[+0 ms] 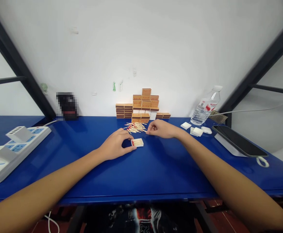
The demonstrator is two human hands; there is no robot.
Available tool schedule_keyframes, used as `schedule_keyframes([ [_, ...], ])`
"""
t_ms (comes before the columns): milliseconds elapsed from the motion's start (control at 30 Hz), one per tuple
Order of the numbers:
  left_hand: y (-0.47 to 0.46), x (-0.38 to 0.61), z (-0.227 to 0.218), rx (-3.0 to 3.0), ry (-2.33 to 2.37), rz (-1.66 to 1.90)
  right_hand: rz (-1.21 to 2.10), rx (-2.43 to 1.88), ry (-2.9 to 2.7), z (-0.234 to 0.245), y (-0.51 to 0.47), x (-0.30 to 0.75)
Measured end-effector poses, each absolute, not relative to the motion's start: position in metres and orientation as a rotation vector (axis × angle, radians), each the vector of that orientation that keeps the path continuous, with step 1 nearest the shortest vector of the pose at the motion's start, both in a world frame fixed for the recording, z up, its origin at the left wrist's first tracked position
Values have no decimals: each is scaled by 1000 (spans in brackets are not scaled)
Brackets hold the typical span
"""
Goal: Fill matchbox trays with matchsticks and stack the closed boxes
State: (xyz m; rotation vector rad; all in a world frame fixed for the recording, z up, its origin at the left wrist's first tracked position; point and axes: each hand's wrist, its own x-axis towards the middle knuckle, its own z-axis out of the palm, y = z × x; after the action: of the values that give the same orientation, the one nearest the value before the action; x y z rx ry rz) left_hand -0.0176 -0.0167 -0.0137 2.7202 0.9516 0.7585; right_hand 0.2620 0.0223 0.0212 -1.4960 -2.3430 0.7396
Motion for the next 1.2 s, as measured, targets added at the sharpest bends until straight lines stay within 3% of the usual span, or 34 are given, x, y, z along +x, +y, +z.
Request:
schedule_keyframes([
  [200,-16,-17,-14,2717,986,757,1108,-1154,-2441,29,17,261],
  [633,-18,-17,-14,2698,934,750,878,-1164,-2484,18,-2,233],
  [1200,-18,-17,-13,2692,927,750,837,-1144,-2494,18,-1,233],
])
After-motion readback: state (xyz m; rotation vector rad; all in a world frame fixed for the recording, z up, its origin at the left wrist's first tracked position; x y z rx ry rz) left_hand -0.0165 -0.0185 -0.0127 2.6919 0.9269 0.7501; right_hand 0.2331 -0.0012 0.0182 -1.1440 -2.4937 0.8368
